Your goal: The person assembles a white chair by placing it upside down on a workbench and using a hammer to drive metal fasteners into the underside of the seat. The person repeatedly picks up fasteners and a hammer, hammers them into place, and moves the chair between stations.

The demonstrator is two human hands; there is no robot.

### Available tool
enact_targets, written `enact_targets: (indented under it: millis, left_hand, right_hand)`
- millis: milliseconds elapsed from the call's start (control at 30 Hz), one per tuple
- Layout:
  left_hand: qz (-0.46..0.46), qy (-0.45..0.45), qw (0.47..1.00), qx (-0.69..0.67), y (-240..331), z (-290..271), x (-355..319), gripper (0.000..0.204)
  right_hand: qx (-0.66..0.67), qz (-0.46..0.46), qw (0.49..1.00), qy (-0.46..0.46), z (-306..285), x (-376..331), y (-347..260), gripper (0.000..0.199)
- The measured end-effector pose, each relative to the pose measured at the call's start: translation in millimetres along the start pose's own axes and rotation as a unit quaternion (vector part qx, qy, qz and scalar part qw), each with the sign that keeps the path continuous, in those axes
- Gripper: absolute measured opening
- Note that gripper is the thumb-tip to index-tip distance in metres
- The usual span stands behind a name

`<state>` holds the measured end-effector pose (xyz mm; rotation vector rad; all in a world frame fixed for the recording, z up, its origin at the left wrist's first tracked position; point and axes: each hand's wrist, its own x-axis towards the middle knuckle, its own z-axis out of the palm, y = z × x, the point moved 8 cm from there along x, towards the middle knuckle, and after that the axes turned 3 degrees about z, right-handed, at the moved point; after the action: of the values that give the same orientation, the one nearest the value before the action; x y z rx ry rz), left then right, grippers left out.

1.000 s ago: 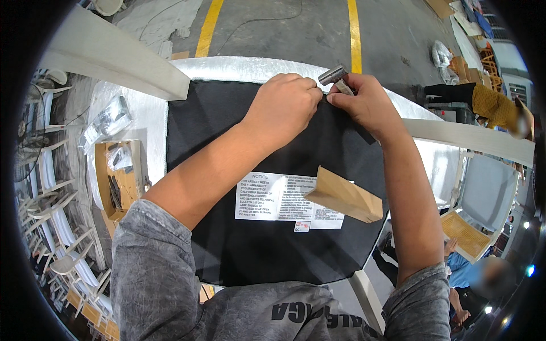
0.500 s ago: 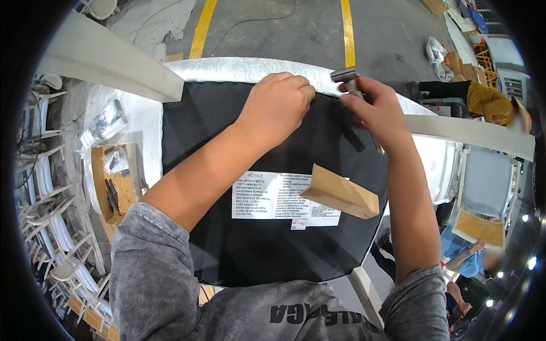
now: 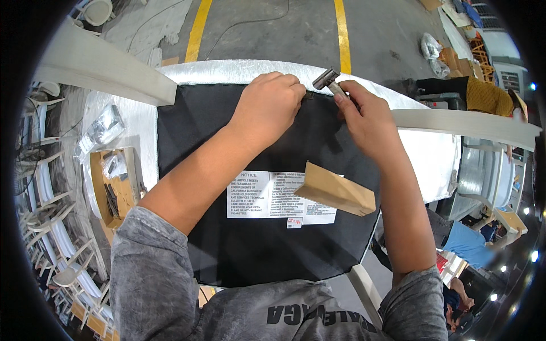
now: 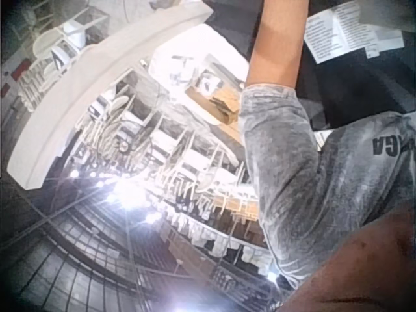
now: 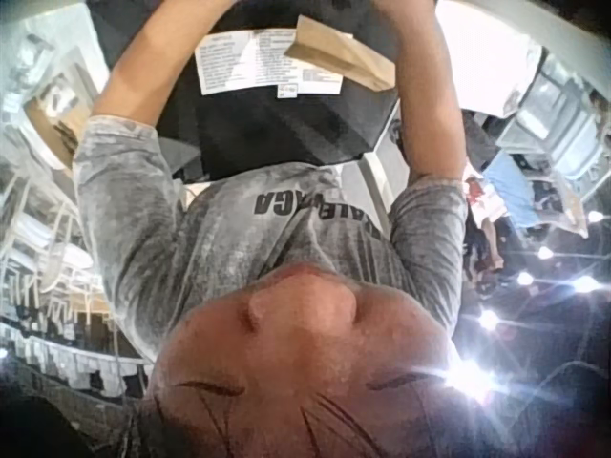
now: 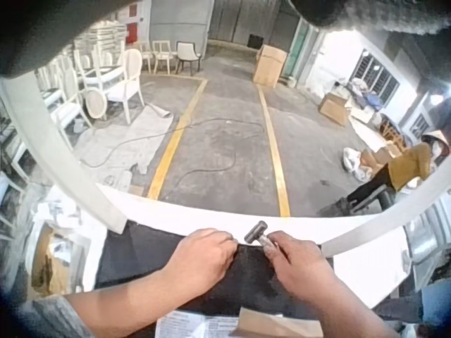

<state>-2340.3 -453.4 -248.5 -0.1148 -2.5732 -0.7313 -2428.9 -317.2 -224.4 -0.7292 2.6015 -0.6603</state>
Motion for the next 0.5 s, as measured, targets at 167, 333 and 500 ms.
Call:
enact_targets:
  millis: [167, 333, 500]
  left_hand:
    - [0.003, 0.002, 1.0, -0.008, 0, 0, 0, 0.012]
    - [0.001, 0.003, 1.0, -0.006, -1, 0, -1, 0.012]
    - [0.002, 0.002, 1.0, -0.004, -1, 1, -1, 0.013]
  right_hand:
    - [-0.018, -0.013, 1.0, -0.019, 2, 7, 1, 0.031]
    - [0.029, 0.008, 0.998, -0.064, 6, 4, 7, 0.029]
    - [0.001, 0.023, 1.0, 0.002, -9, 0, 0, 0.024]
